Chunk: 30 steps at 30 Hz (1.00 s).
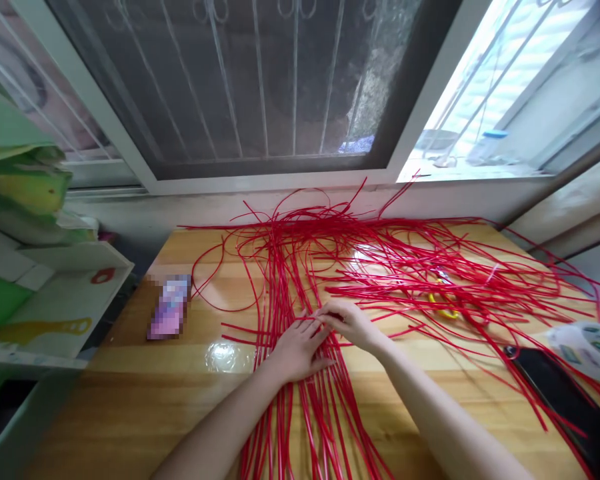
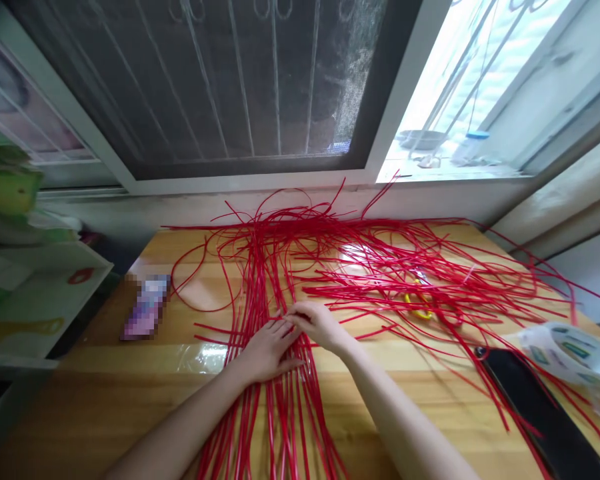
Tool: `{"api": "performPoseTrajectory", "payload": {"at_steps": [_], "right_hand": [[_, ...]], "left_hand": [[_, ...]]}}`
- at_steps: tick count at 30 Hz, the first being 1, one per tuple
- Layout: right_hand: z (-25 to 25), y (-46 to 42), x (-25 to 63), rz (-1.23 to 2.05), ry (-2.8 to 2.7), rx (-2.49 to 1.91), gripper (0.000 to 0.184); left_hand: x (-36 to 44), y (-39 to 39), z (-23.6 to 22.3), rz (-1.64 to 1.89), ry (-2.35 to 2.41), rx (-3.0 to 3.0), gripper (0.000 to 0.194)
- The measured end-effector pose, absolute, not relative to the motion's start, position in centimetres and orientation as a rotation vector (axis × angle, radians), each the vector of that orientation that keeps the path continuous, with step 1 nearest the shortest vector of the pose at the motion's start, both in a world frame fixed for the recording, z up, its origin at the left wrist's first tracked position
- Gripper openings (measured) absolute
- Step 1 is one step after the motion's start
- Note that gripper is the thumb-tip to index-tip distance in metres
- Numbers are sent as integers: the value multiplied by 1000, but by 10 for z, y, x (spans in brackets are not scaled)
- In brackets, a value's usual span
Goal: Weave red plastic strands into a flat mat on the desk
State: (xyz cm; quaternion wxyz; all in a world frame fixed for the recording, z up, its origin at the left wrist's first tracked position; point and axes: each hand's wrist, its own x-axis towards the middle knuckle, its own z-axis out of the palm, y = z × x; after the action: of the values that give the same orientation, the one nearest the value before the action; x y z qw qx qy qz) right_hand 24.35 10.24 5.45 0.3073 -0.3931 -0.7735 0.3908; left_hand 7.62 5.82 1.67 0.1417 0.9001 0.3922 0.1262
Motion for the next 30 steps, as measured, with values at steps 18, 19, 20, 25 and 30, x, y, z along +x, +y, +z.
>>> {"api": "performPoseTrajectory", "payload": {"at_steps": [18,19,20,25,30], "right_hand": [[29,103,256,1161,-1344,-1262,27],[30,102,256,1121,-1355,-1268,27],[30,102,256,1110,-1345,-1266,27],[19,98,254,1142,-1336,-1220,26],[9,96,253,1209,-1335,-1162,25]], "left_hand": [[94,66,20,553,1332,2409,33],[97,68,20,581,1374,2385,29],[100,69,21,605,1423,2364,25],[110,76,27,636,1642,2324,13],[114,78,27,560,1666,2275,23]]}}
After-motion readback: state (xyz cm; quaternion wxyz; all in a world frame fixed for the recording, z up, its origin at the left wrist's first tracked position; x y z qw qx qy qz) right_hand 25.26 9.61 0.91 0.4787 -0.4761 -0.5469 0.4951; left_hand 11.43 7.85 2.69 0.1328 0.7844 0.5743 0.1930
